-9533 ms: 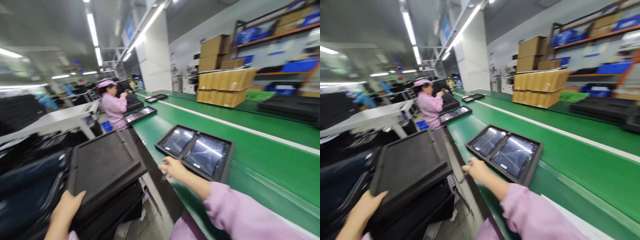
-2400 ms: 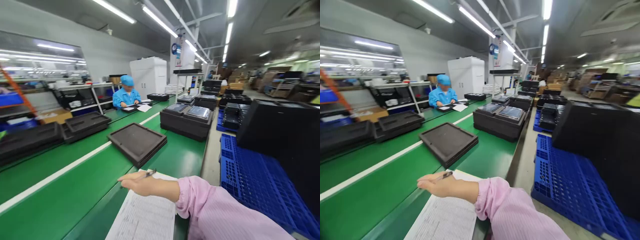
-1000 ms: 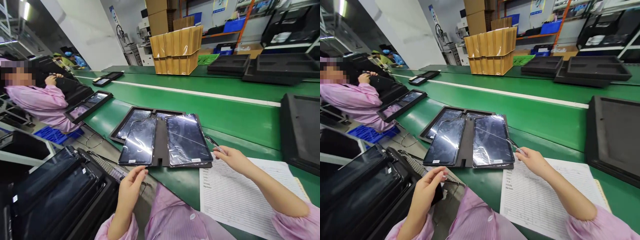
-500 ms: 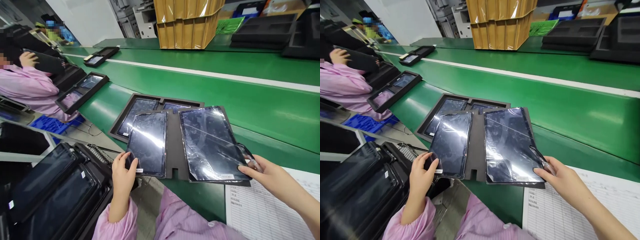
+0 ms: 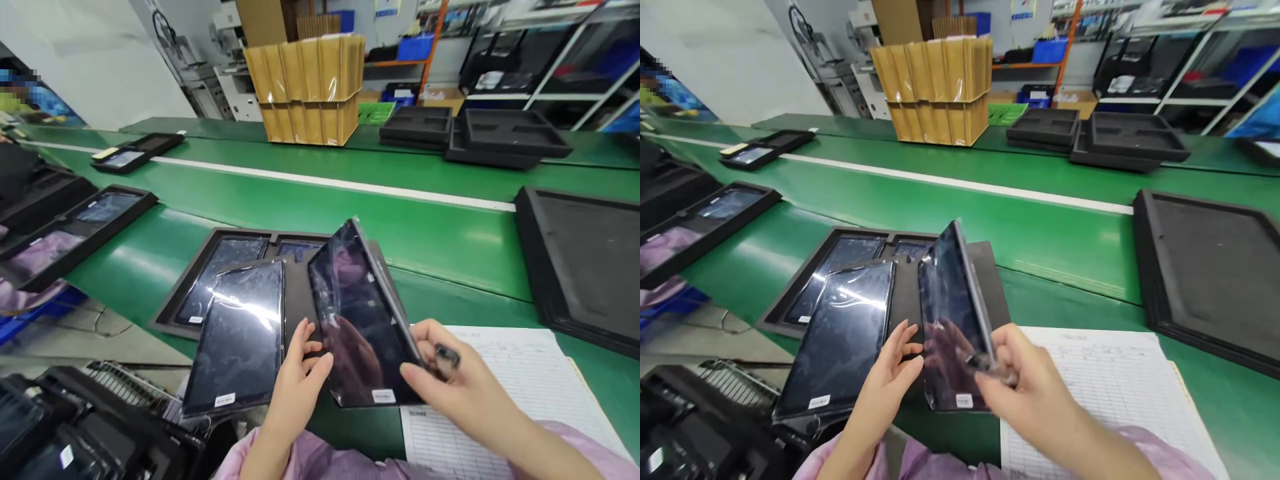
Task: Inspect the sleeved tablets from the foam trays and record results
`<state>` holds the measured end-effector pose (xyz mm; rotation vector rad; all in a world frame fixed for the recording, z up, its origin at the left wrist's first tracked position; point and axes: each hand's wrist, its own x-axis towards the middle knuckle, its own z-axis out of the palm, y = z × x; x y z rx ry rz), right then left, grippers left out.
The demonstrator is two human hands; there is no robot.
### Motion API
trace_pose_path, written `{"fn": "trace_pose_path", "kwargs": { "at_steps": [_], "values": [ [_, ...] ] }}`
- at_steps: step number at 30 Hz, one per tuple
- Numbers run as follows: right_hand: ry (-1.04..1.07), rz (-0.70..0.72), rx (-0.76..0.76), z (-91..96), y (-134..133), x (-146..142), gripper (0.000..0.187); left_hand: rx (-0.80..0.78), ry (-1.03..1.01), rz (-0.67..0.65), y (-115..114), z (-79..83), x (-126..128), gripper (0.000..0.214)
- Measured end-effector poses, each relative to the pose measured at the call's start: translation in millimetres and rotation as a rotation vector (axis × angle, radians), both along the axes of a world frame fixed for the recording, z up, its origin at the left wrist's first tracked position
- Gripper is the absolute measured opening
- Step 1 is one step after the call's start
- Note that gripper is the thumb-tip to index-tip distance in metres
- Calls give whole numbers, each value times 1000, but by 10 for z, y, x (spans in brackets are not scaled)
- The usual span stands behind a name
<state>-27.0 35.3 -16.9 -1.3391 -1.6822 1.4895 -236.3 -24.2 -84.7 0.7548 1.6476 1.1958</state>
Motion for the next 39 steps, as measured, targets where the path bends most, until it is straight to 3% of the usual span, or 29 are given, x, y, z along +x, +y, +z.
{"fn": "trace_pose_path", "kwargs": {
  "at_steps": [6, 9, 13, 16, 18, 20, 23, 25, 33, 39],
  "values": [
    [24, 252, 127, 64, -332, -74, 15, 21, -41, 1, 87, 114, 28, 97],
    [39, 282, 190, 22, -415, -22, 14, 103, -137, 0, 104, 120, 50, 84],
    [56, 187, 186, -130, -289, 166, 14, 234, -120, 63, 94, 169, 88, 49],
    [119, 15, 31, -311, -55, 312, 29, 364, -99, 180, 20, 339, 186, 63],
    [224, -45, -131, -427, 87, 367, 44, 455, -124, 127, -25, 494, 293, 82],
    [331, -73, -257, -520, 182, 389, 53, 520, -171, -14, -40, 632, 415, 100],
    [379, -111, -266, -609, 248, 399, 55, 538, -241, -227, 0, 742, 583, 113],
    [373, -129, -228, -644, 268, 405, 54, 542, -246, -301, 56, 752, 664, 115],
    [464, -104, -290, -684, 321, 368, 54, 531, -273, -336, 279, 667, 712, 120],
    [495, -77, -359, -655, 375, 380, 58, 598, -360, -274, 362, 702, 607, 100]
  ]
}}
